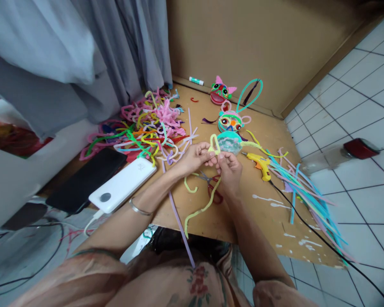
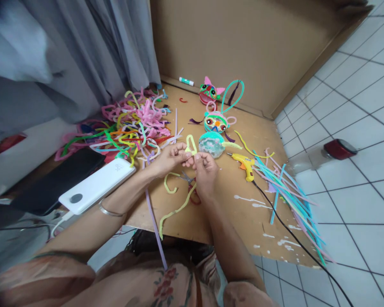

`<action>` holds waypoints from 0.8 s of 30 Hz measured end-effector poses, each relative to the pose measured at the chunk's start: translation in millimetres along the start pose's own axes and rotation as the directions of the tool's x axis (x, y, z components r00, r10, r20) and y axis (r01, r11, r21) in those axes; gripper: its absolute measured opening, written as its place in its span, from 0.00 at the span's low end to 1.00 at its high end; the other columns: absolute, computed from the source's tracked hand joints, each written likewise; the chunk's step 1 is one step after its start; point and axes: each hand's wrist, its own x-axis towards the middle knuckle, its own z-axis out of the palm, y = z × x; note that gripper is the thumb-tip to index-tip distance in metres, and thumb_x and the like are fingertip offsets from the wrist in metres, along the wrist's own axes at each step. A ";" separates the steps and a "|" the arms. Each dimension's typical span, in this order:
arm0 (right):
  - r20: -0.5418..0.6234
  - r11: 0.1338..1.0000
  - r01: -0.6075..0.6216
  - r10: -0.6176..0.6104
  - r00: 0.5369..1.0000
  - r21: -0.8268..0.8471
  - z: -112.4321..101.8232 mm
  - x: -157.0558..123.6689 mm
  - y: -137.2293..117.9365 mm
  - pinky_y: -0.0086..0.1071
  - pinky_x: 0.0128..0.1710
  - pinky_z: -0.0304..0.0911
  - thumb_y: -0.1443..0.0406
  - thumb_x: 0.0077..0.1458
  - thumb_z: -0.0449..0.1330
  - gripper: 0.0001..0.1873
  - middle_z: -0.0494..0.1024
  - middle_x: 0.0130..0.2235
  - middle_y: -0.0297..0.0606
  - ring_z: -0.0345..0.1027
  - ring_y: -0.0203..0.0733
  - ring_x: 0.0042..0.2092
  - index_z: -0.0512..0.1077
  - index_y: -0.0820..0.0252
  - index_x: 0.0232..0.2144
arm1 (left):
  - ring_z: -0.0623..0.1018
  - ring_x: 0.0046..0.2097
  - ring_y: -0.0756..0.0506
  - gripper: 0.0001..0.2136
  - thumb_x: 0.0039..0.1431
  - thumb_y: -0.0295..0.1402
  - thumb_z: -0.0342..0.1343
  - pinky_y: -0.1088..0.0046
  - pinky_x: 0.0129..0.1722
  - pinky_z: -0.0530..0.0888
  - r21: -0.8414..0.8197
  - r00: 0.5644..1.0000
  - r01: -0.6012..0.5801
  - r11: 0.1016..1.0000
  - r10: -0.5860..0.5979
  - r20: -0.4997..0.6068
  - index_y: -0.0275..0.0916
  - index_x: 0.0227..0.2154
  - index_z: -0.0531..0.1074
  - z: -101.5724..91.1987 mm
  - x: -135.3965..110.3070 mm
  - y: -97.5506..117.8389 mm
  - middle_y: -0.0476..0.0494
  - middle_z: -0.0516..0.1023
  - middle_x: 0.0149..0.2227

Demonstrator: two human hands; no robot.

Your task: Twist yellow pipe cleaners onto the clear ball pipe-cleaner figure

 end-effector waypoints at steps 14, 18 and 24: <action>0.098 0.996 0.050 -0.042 0.994 -0.076 -5.0 3.9 -1.0 0.29 0.32 0.65 0.60 0.53 0.59 0.09 0.73 0.23 0.29 0.66 0.32 0.25 0.68 0.58 0.26 | 0.71 0.24 0.55 0.21 0.46 0.48 0.65 0.80 0.26 0.67 0.032 1.000 0.011 0.999 -0.011 0.010 0.33 0.27 0.68 1.7 -1.9 6.5 0.48 0.75 0.23; 0.065 0.980 0.091 -0.080 0.995 -0.178 -4.6 2.5 -6.1 0.30 0.33 0.65 0.62 0.52 0.59 0.08 0.74 0.24 0.30 0.67 0.33 0.27 0.68 0.58 0.25 | 0.71 0.23 0.55 0.21 0.45 0.48 0.65 0.79 0.26 0.67 0.043 1.000 0.003 0.999 -0.003 -0.002 0.33 0.27 0.68 1.7 -1.7 5.3 0.49 0.74 0.23; 0.002 0.968 0.089 -0.091 0.996 -0.233 -6.5 3.3 -1.7 0.30 0.33 0.65 0.63 0.50 0.60 0.07 0.76 0.23 0.31 0.69 0.34 0.27 0.70 0.59 0.23 | 0.71 0.24 0.55 0.21 0.45 0.48 0.65 0.79 0.26 0.67 0.066 1.000 0.018 0.998 -0.017 -0.006 0.33 0.28 0.68 1.7 -2.3 2.8 0.49 0.75 0.23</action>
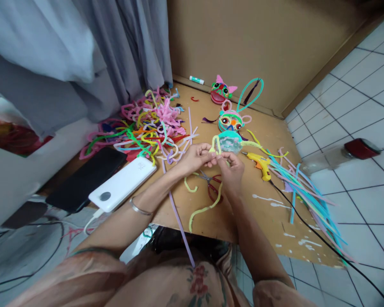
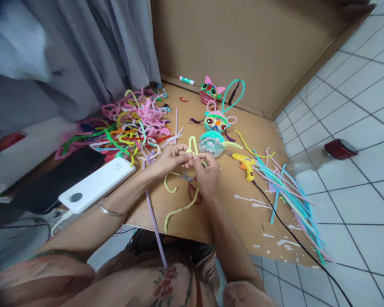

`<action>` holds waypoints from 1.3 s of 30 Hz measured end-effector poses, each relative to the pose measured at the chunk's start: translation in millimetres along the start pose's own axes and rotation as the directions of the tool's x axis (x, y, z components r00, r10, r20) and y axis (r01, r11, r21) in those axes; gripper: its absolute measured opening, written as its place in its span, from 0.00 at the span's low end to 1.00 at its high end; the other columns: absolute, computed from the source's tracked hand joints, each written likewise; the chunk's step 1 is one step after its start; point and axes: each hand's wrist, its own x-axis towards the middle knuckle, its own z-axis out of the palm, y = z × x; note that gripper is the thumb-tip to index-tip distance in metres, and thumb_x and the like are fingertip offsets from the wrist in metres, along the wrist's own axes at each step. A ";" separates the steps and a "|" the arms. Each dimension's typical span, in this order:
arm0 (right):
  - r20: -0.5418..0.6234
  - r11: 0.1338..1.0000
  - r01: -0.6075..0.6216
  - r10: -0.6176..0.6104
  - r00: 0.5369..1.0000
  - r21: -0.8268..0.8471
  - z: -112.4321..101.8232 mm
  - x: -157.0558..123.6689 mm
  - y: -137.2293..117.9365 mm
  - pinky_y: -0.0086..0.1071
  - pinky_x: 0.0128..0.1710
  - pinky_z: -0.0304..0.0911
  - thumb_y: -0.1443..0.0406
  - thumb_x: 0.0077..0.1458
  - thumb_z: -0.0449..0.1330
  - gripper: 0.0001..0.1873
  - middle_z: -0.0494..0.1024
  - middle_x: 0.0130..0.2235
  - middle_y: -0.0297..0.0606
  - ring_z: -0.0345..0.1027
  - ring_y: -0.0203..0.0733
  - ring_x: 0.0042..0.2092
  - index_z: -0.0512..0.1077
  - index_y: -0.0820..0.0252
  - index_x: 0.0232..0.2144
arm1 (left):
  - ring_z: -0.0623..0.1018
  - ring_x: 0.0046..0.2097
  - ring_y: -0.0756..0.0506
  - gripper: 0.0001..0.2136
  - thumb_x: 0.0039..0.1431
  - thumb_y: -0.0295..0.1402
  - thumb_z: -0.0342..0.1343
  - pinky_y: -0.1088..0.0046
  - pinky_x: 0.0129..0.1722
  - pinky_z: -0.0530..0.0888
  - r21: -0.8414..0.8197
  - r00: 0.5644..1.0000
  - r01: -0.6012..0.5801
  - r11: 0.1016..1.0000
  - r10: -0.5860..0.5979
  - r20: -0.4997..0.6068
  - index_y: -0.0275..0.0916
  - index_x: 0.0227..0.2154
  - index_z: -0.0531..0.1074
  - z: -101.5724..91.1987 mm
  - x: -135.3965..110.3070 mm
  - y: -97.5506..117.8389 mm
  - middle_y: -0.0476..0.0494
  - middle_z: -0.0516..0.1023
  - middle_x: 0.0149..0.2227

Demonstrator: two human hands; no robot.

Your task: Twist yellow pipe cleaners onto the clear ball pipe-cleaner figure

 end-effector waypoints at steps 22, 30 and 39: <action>-0.136 0.999 -0.050 0.047 0.990 -0.014 2.9 -2.2 -1.6 0.29 0.30 0.63 0.62 0.47 0.60 0.07 0.76 0.22 0.31 0.66 0.34 0.26 0.69 0.59 0.21 | 0.72 0.24 0.53 0.19 0.42 0.46 0.67 0.77 0.27 0.69 0.106 0.995 -0.025 0.994 0.035 -0.089 0.33 0.26 0.73 3.4 -2.7 5.3 0.47 0.76 0.24; 0.038 0.993 0.016 -0.012 0.999 -0.114 -12.3 7.7 -5.6 0.28 0.28 0.58 0.62 0.46 0.60 0.08 0.72 0.21 0.29 0.61 0.33 0.25 0.71 0.59 0.21 | 0.72 0.24 0.53 0.18 0.46 0.46 0.64 0.77 0.27 0.69 0.179 0.998 -0.021 0.984 0.032 -0.061 0.33 0.24 0.74 -1.7 -3.4 7.8 0.47 0.76 0.24; 0.078 0.995 -0.039 0.046 0.996 -0.090 -17.0 12.7 -9.7 0.27 0.24 0.52 0.62 0.42 0.61 0.08 0.67 0.18 0.27 0.54 0.30 0.22 0.70 0.59 0.19 | 0.72 0.24 0.53 0.19 0.45 0.47 0.65 0.76 0.28 0.70 0.186 0.998 0.002 0.982 0.010 -0.061 0.33 0.25 0.74 -0.2 -4.0 8.7 0.45 0.77 0.25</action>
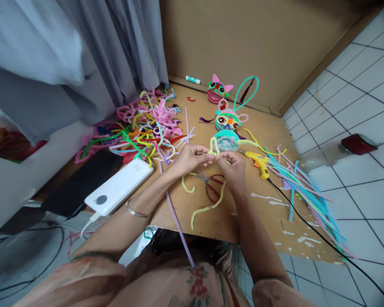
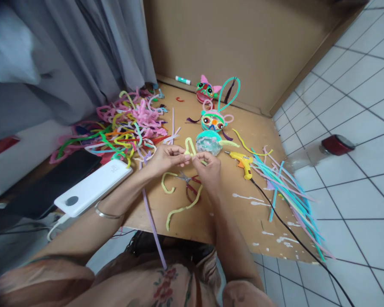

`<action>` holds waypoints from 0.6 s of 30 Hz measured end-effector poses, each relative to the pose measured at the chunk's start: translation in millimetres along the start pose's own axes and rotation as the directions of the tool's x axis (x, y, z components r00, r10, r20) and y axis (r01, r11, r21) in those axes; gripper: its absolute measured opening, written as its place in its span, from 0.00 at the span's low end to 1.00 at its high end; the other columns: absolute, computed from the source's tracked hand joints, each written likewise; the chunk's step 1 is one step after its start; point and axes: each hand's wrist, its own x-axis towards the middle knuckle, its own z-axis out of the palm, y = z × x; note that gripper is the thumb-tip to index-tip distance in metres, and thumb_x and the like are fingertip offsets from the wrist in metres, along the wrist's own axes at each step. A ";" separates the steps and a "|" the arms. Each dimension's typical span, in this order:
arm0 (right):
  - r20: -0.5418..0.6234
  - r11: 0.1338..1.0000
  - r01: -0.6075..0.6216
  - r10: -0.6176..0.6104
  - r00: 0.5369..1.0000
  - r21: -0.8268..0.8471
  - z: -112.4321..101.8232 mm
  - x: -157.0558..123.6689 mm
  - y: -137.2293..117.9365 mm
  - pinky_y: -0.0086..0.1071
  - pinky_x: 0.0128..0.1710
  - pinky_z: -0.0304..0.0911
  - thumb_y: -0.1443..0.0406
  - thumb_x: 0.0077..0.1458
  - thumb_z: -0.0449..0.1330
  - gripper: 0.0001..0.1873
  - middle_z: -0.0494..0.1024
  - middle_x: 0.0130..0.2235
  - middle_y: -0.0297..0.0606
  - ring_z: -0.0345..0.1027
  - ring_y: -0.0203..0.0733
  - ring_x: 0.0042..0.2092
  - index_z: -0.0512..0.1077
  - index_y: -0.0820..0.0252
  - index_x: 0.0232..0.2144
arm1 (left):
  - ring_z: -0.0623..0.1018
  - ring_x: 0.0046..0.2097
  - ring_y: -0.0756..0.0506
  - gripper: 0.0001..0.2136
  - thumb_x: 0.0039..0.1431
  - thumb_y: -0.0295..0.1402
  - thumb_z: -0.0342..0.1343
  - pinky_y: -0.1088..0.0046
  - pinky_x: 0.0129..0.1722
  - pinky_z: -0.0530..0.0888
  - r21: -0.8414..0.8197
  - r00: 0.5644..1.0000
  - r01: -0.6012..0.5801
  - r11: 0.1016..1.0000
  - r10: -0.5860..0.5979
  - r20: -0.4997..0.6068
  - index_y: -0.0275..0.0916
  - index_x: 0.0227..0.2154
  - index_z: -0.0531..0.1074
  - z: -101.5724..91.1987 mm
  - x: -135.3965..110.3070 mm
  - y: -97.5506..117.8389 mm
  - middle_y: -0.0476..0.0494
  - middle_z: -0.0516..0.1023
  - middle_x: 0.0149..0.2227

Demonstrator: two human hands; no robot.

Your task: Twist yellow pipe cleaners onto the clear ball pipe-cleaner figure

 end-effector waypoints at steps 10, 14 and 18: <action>-0.006 0.990 -0.060 0.061 0.998 0.125 6.9 -4.6 3.0 0.28 0.26 0.55 0.60 0.45 0.62 0.09 0.70 0.21 0.28 0.58 0.31 0.23 0.70 0.60 0.22 | 0.72 0.25 0.53 0.17 0.45 0.46 0.64 0.76 0.29 0.69 -0.039 0.999 -0.043 0.998 0.042 -0.028 0.33 0.25 0.74 1.1 0.7 -1.4 0.48 0.76 0.24; 0.021 0.986 -0.008 0.005 1.000 0.168 8.3 -7.2 3.1 0.28 0.28 0.58 0.59 0.50 0.61 0.09 0.70 0.21 0.28 0.61 0.32 0.25 0.70 0.59 0.25 | 0.71 0.24 0.53 0.20 0.43 0.48 0.66 0.76 0.28 0.69 -0.097 0.999 -0.019 0.995 0.015 -0.035 0.33 0.24 0.73 1.0 1.1 0.4 0.47 0.76 0.24; -0.057 0.986 0.001 0.009 0.998 0.169 15.4 -13.0 2.7 0.26 0.26 0.57 0.59 0.53 0.59 0.09 0.69 0.22 0.27 0.58 0.30 0.22 0.69 0.59 0.26 | 0.71 0.24 0.54 0.21 0.40 0.48 0.67 0.77 0.27 0.69 -0.151 0.999 -0.012 0.988 0.005 -0.047 0.33 0.23 0.71 4.2 1.3 0.3 0.47 0.76 0.23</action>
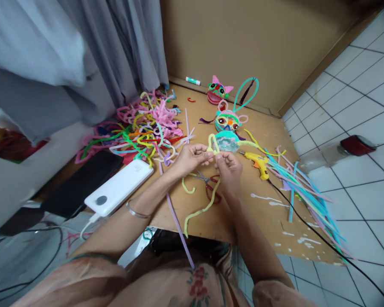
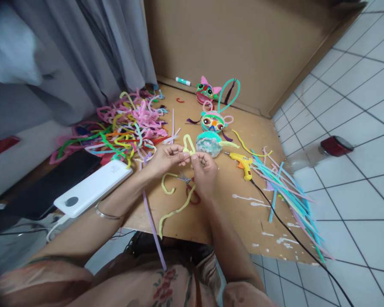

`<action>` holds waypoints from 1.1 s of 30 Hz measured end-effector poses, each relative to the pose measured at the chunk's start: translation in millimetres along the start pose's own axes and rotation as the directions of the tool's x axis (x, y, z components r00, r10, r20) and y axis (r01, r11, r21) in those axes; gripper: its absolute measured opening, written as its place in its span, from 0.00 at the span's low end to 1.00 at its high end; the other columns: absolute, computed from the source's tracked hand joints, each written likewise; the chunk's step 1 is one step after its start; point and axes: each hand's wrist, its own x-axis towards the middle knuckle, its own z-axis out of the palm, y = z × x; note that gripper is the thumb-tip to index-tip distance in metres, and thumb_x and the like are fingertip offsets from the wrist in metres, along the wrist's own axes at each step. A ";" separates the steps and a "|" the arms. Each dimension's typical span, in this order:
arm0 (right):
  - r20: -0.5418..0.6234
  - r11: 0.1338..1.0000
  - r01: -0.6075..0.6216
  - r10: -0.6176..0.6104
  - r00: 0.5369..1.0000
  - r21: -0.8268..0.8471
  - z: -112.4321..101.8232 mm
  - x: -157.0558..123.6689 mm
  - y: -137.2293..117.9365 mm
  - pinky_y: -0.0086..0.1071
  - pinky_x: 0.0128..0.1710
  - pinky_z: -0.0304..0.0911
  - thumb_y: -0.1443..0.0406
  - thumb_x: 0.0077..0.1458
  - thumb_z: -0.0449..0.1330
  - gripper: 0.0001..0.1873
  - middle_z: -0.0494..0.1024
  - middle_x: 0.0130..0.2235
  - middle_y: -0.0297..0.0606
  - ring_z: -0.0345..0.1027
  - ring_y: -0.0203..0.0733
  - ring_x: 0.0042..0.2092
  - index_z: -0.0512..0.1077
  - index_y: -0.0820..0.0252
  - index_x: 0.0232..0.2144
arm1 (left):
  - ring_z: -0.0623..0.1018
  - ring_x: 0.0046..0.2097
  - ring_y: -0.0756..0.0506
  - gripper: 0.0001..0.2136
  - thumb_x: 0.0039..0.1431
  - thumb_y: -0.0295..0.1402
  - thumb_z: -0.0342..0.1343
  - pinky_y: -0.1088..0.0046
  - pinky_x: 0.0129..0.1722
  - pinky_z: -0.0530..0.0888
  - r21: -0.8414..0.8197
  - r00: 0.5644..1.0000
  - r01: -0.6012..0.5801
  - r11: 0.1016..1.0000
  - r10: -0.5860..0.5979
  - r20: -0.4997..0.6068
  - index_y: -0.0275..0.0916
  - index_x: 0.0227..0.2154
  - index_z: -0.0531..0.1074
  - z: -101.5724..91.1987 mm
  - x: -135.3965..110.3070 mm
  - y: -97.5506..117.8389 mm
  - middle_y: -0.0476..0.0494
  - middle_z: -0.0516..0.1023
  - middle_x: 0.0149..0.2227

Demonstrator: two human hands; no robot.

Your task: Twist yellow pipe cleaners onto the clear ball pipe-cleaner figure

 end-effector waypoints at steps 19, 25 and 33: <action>-0.063 0.992 0.081 -0.087 0.994 -0.095 -0.7 0.6 5.2 0.29 0.31 0.62 0.60 0.52 0.59 0.09 0.75 0.25 0.31 0.66 0.33 0.27 0.72 0.60 0.27 | 0.70 0.22 0.56 0.15 0.42 0.41 0.66 0.80 0.25 0.67 -0.022 0.996 0.057 0.998 -0.058 -0.061 0.33 0.22 0.70 3.9 -0.7 1.3 0.49 0.75 0.22; -0.060 0.983 0.127 -0.136 0.989 -0.135 -3.1 2.2 13.5 0.30 0.32 0.62 0.58 0.52 0.60 0.10 0.75 0.27 0.33 0.66 0.35 0.30 0.73 0.60 0.29 | 0.68 0.21 0.56 0.13 0.41 0.38 0.64 0.80 0.24 0.66 -0.009 0.995 0.057 0.998 -0.057 -0.087 0.34 0.20 0.69 4.1 -0.9 3.0 0.51 0.72 0.19; -0.023 0.990 0.092 -0.095 0.995 -0.104 -4.3 4.6 17.2 0.29 0.32 0.61 0.57 0.53 0.59 0.11 0.73 0.26 0.32 0.65 0.34 0.29 0.72 0.60 0.30 | 0.70 0.23 0.55 0.16 0.41 0.41 0.66 0.79 0.25 0.67 -0.063 0.997 0.046 0.997 -0.049 -0.055 0.33 0.24 0.71 3.1 -1.0 1.4 0.50 0.73 0.21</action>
